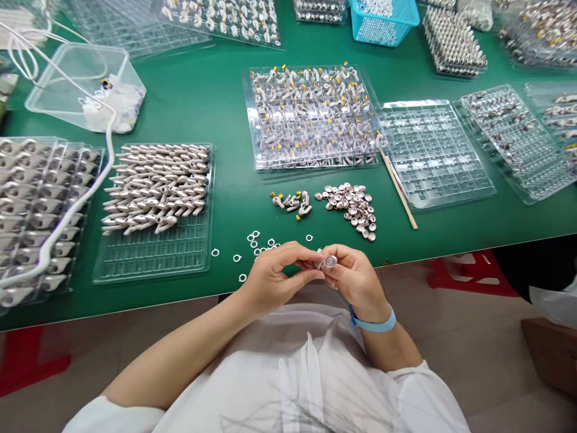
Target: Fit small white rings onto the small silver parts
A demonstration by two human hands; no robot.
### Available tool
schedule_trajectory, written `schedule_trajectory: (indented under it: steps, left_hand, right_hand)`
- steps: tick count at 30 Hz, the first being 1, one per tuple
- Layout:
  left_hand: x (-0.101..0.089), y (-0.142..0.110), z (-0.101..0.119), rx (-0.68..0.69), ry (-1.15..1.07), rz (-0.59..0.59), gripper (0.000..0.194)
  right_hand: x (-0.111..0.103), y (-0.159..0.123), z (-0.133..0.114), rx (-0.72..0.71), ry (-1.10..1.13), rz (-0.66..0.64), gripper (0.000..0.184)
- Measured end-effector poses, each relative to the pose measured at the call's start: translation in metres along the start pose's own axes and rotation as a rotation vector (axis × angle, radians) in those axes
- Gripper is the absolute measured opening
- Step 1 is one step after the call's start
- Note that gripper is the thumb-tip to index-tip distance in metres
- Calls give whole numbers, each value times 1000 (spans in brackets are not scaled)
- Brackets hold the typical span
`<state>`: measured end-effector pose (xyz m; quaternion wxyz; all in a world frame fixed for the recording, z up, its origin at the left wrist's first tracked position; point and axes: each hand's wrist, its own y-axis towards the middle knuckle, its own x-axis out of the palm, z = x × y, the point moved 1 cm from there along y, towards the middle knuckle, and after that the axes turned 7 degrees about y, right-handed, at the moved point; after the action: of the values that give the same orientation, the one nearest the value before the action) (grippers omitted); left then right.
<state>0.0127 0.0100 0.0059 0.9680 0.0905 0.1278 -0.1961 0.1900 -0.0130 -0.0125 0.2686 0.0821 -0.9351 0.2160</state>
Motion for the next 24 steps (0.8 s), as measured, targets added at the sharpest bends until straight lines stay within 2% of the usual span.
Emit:
schedule_trajectory:
  steps: [3,6,11,16,20,24]
  left_hand:
    - [3,1,0,60,17,83,18]
    - [7,-1,-1,59,-14,144,17]
    - [10,-6,-1,-67,-21,118,17]
    - [4,-6,4,-160,3,128,15]
    - [2,-6,5,-116,55,136,17]
    - [3,-6,6,-35,138,137,19]
  right_hand:
    - [5,2,3,-3,73,32,19]
    - [10,3,4,-35,100,91,20]
    - [14,3,9,-92,79,136,21]
    - [7,-1,11,-132,-91,63,15]
    - [3,-3,9,-120,-100,28,17]
    - [3,-3,9,-104,-63,54,18]
